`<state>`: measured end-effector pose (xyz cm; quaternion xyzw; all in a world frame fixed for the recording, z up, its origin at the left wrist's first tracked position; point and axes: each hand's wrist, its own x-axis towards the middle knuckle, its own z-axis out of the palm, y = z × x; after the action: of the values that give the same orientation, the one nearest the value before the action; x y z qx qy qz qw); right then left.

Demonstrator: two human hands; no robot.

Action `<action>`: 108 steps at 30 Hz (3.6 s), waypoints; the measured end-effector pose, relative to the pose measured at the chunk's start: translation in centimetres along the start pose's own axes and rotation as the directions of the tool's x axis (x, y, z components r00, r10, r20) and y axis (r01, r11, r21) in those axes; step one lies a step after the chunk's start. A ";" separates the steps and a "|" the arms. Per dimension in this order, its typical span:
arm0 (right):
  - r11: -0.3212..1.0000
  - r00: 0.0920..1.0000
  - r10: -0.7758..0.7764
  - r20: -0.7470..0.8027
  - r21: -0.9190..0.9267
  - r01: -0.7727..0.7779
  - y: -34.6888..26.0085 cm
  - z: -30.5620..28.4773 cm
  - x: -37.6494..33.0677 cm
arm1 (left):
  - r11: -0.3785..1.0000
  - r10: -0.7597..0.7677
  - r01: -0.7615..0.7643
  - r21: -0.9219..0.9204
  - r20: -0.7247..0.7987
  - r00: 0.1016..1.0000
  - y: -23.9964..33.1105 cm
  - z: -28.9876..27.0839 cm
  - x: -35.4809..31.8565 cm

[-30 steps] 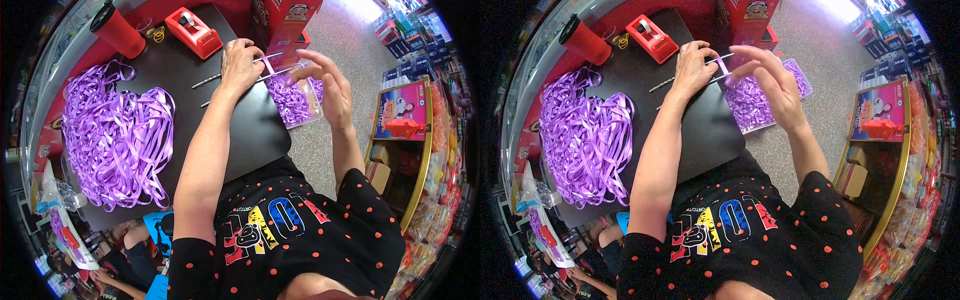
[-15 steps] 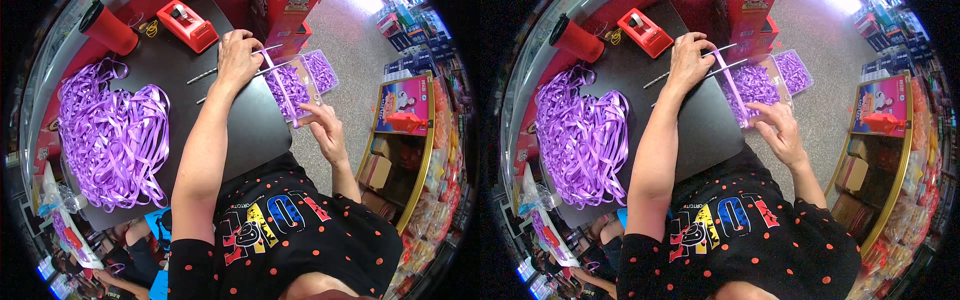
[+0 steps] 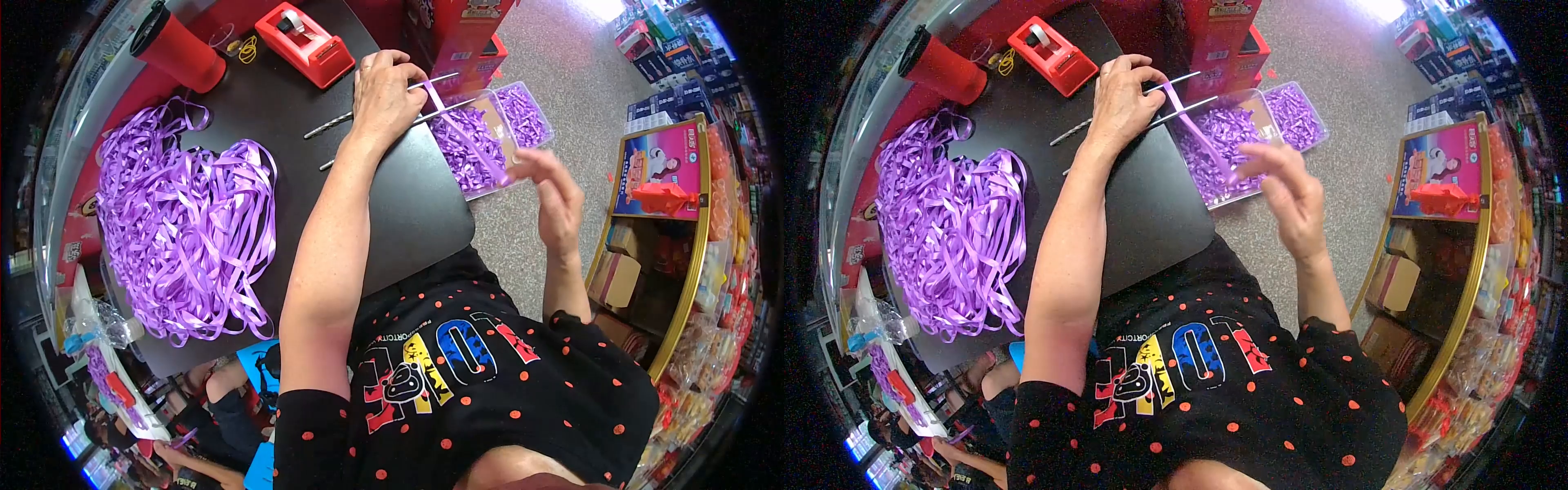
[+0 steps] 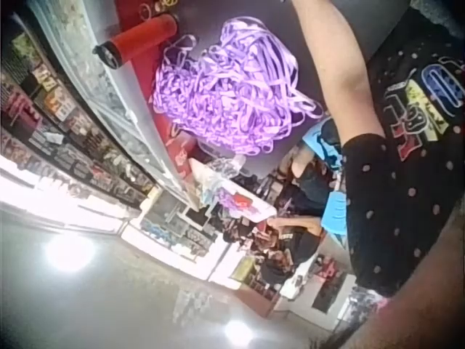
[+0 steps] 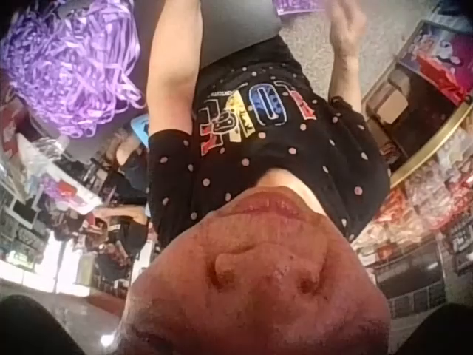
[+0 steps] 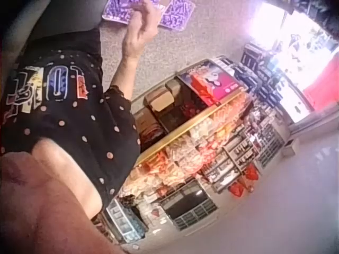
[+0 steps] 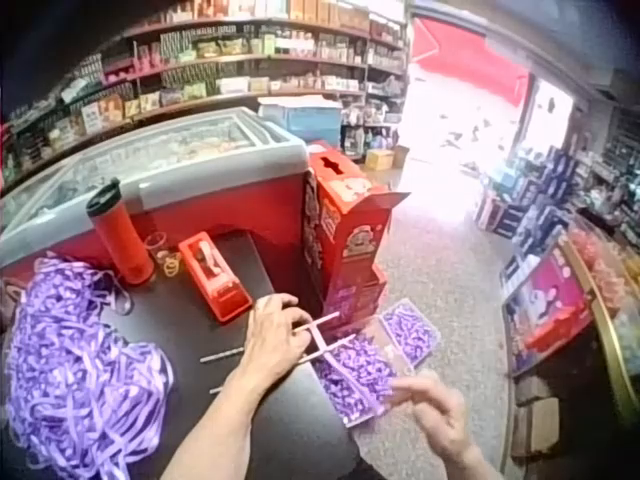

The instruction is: Tying purple ribbons onto a metal jig at a store counter.

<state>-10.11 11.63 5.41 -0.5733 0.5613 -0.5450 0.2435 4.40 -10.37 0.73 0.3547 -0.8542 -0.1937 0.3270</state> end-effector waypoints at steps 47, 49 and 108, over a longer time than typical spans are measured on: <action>0.959 0.965 0.261 0.000 -0.116 -0.259 4.2 4.0 6.4 | -0.175 -0.354 0.473 -0.864 0.503 0.789 6.1 -2.8 -2.2; 0.950 0.954 0.299 0.022 -0.098 -0.296 3.7 4.0 7.2 | -0.295 -0.315 0.548 -0.783 0.621 0.718 7.9 -1.9 -5.2; 0.810 0.636 0.465 0.615 -0.007 -0.586 1.5 13.5 27.6 | -0.756 -0.310 0.147 -0.638 0.547 0.778 10.0 4.4 -6.1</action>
<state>-4.75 -18.30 9.87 -0.4970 0.5438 -0.2956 0.6082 -0.18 1.22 0.66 0.1270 0.0066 -0.9076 0.4000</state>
